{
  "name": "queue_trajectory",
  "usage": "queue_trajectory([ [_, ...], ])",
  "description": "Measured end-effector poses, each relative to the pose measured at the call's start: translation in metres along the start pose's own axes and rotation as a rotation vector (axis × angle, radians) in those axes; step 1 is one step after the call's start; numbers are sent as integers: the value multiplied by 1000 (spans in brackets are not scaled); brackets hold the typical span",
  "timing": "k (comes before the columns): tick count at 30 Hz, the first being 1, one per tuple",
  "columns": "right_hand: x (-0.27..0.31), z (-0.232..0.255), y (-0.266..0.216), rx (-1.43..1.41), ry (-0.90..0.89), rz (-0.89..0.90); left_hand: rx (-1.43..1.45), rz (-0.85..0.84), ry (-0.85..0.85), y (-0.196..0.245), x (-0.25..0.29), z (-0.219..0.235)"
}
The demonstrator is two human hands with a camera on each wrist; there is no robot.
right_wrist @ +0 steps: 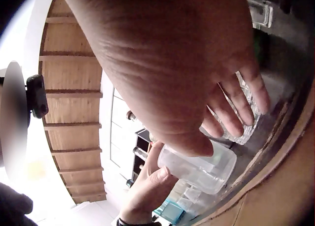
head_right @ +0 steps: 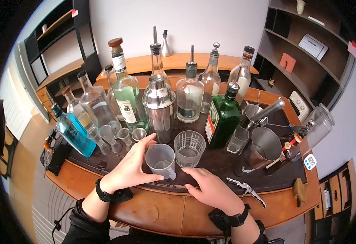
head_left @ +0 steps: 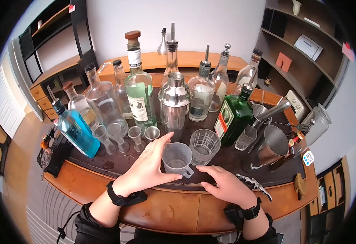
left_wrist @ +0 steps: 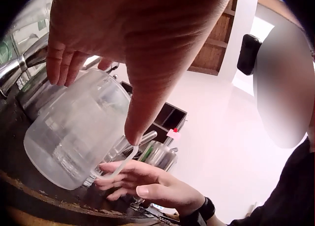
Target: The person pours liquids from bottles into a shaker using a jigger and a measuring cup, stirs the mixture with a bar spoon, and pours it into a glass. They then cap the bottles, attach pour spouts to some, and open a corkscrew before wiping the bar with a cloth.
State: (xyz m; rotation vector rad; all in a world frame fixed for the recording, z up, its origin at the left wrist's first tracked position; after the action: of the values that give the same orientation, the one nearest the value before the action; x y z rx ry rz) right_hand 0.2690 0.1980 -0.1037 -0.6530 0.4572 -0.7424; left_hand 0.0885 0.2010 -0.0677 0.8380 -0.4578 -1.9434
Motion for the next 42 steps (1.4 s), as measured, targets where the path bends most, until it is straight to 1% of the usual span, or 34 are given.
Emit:
queue_trajectory([
  [2,-2,0,1,-2,9,8,27,1,12,-1,1,1],
  [4,-3,-2,2,6,-8,9,75,77,-24,-5,1,-1],
  [6,-5,-5,0,8,-21,15,93,78,-12,-8,2,-2],
  [8,-5,-8,5,-107,-56,-106,110,75,-1,-10,2,-3],
  [10,-6,-11,5,-119,-61,-94,127,58,-7,-11,3,-6],
  [15,-8,-14,2,-133,-67,-43,136,77,-5,-15,3,-6],
  [17,-9,-13,3,-122,-51,-50,130,27,11,-14,3,-7],
  [18,-9,-14,2,-126,-63,-40,125,39,19,-14,4,-6],
  [20,-9,-12,3,-132,-31,-57,114,51,-7,-13,5,-7],
  [25,-11,-12,4,-145,-17,-88,115,48,-19,-14,6,-8],
  [28,-12,-8,1,-127,2,-105,131,73,-31,-15,6,-7],
  [30,-13,-9,0,-130,2,-96,123,70,-16,-17,6,-7],
  [32,-13,-7,4,-123,42,-90,154,55,-16,-16,6,-7],
  [34,-13,-8,8,-127,31,-94,153,64,-17,-16,6,-5],
  [36,-12,-5,9,-90,69,-72,166,48,-6,-16,6,-5],
  [38,-12,-4,7,-72,53,-89,170,52,-8,-16,7,-5],
  [42,-12,0,3,1,92,-65,180,56,-26,-14,7,-4],
])
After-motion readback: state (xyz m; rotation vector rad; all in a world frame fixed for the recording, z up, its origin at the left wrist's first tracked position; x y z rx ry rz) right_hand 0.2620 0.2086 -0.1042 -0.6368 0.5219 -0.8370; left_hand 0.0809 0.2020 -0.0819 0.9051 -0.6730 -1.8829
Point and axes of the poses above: each hand's wrist, its own x-axis away from the middle knuckle, its own z-axis out of the back of the hand, y = z × x, the point moved 9 cm from there along -x, towards the middle knuckle, and after that the axes turned 1 degree about y, right-handed, at the moved point
